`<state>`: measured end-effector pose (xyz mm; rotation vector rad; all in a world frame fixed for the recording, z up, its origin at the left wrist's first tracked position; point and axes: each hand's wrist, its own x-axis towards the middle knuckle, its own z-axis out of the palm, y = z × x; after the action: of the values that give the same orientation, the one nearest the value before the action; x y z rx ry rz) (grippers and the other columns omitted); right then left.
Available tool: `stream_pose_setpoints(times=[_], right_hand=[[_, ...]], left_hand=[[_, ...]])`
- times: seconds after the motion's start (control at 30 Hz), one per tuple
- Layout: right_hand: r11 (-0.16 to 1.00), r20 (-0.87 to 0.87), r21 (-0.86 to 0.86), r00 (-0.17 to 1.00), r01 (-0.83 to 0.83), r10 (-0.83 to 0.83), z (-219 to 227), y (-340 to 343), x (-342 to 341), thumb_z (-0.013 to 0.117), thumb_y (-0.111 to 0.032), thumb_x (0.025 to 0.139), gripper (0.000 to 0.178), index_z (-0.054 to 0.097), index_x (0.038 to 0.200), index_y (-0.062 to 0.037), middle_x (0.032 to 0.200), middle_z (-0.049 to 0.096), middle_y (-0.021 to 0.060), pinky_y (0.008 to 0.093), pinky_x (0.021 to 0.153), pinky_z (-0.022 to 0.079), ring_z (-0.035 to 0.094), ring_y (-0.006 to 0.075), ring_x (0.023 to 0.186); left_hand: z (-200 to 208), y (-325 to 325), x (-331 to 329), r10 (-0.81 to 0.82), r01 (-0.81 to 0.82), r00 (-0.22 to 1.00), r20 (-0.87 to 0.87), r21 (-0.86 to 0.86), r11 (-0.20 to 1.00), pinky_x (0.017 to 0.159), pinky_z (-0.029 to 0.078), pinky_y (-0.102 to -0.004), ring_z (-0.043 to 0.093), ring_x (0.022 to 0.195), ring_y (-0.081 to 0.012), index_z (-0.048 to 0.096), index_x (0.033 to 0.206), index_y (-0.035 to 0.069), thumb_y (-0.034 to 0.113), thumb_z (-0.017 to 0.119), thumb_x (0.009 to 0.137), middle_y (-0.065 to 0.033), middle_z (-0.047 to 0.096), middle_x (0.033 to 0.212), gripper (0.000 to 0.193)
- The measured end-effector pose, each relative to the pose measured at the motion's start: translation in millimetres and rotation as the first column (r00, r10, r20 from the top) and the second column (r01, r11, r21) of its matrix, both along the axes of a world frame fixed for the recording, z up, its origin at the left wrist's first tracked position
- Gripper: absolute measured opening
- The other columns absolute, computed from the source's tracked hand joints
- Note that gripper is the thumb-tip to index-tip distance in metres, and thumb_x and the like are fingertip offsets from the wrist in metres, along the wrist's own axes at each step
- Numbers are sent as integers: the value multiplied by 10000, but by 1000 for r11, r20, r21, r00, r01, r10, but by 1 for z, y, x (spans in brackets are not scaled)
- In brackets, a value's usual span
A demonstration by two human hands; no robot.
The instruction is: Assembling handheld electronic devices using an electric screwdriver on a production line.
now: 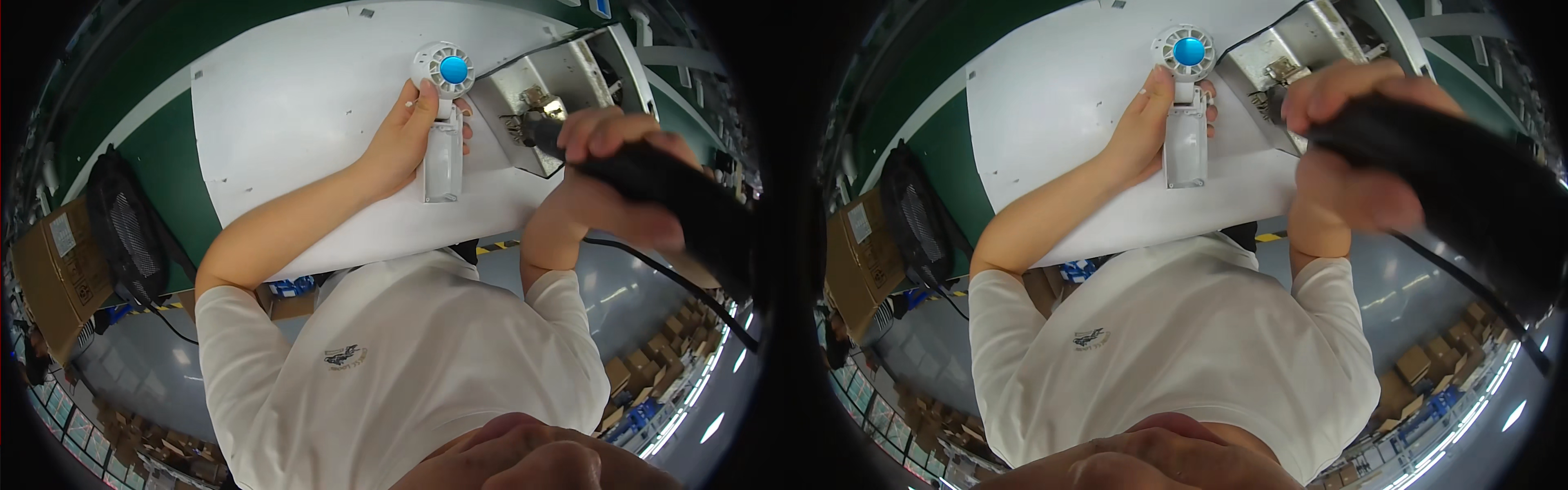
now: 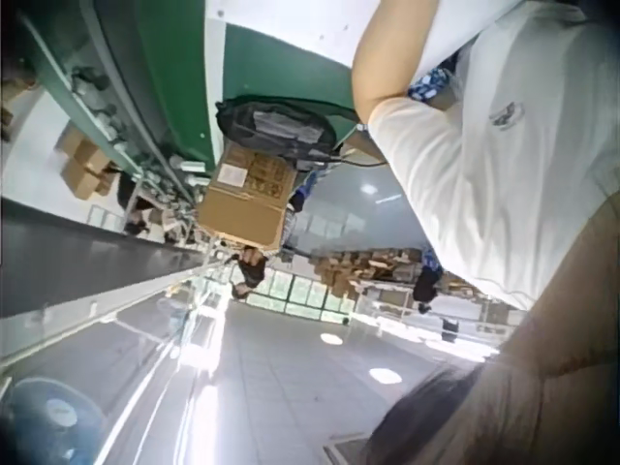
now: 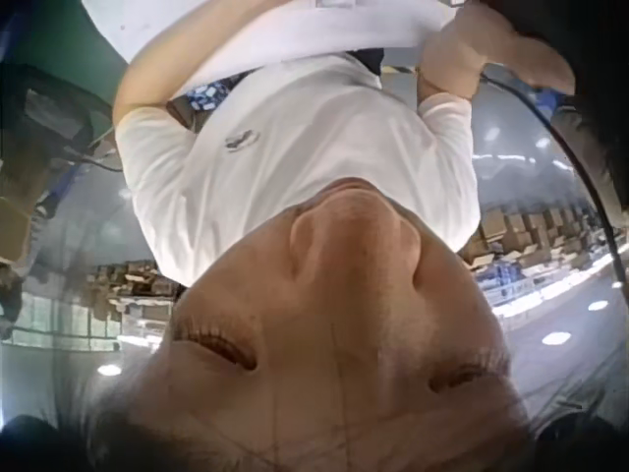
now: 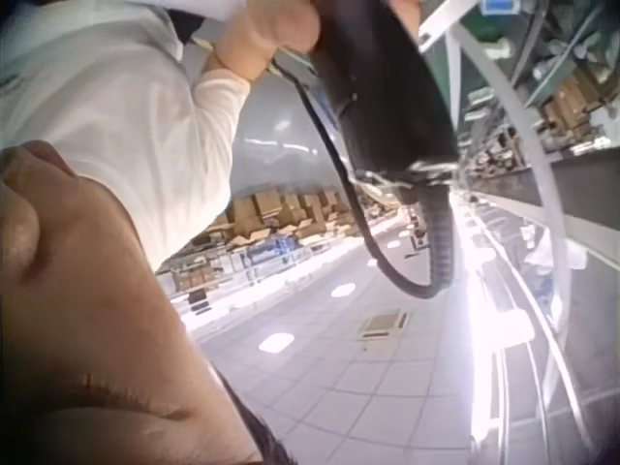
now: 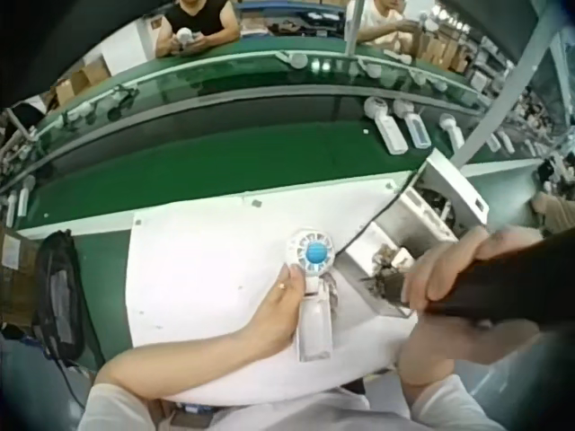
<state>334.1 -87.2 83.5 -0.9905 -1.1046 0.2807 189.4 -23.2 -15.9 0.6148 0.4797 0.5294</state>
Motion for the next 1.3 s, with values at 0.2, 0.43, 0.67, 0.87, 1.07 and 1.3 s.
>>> stream_pose_setpoints(times=[0.2, 0.43, 0.67, 0.87, 1.07, 1.3], right_hand=[[894, -130, 191, 892, -405, 432, -15, 10, -4, 349, -841, 767, 829, 500, 1155, -124, 698, 506, 89, 338, 406, 405, 464, 185, 480], [881, -80, 151, 883, -448, 462, -31, 27, -2, 318, -863, 754, 845, 509, 1134, -134, 684, 504, 77, 310, 391, 385, 457, 165, 470], [904, -147, 185, 898, -386, 414, -50, 37, -9, 304, -852, 771, 823, 507, 1102, -127, 650, 495, 65, 300, 379, 385, 440, 160, 441], [874, -203, 214, 855, -437, 477, -58, 44, -18, 296, -844, 781, 808, 484, 1089, -121, 626, 487, 57, 297, 368, 392, 425, 154, 420], [849, -96, 218, 855, -482, 510, -60, 51, -22, 295, -844, 781, 808, 464, 1089, -117, 623, 486, 60, 288, 355, 387, 422, 151, 414], [927, 73, 156, 940, -341, 334, -4, 8, 4, 314, -848, 773, 845, 500, 1114, -97, 636, 501, 87, 334, 379, 410, 464, 198, 438]], left_hand=[[-5, 7, -1, -16, 16, 1000, 0, -1, 1000, 743, 520, -292, 585, 838, -144, 401, 1241, 99, 428, 338, 1015, -65, 575, 1059, 404], [-5, 3, 0, 19, -19, 1000, -2, 8, 1000, 714, 517, -274, 595, 793, -136, 440, 1222, 101, 441, 354, 1011, -60, 598, 1048, 410], [-7, 2, -1, 18, -17, 1000, -12, 40, 999, 712, 514, -266, 590, 785, -128, 442, 1212, 100, 452, 360, 1007, -65, 598, 1037, 415], [-13, 5, -3, -10, 10, 1000, 1, 23, 1000, 717, 524, -276, 580, 798, -129, 414, 1236, 104, 445, 369, 1005, -69, 587, 1041, 414], [-11, 6, -4, -27, 27, 999, 20, 15, 1000, 717, 536, -291, 581, 842, -146, 375, 1268, 108, 437, 375, 1005, -79, 574, 1075, 422], [-3, 7, -1, -19, 19, 999, -28, 11, 1000, 739, 535, -310, 594, 902, -166, 338, 1290, 110, 455, 373, 999, -90, 572, 1098, 452]])
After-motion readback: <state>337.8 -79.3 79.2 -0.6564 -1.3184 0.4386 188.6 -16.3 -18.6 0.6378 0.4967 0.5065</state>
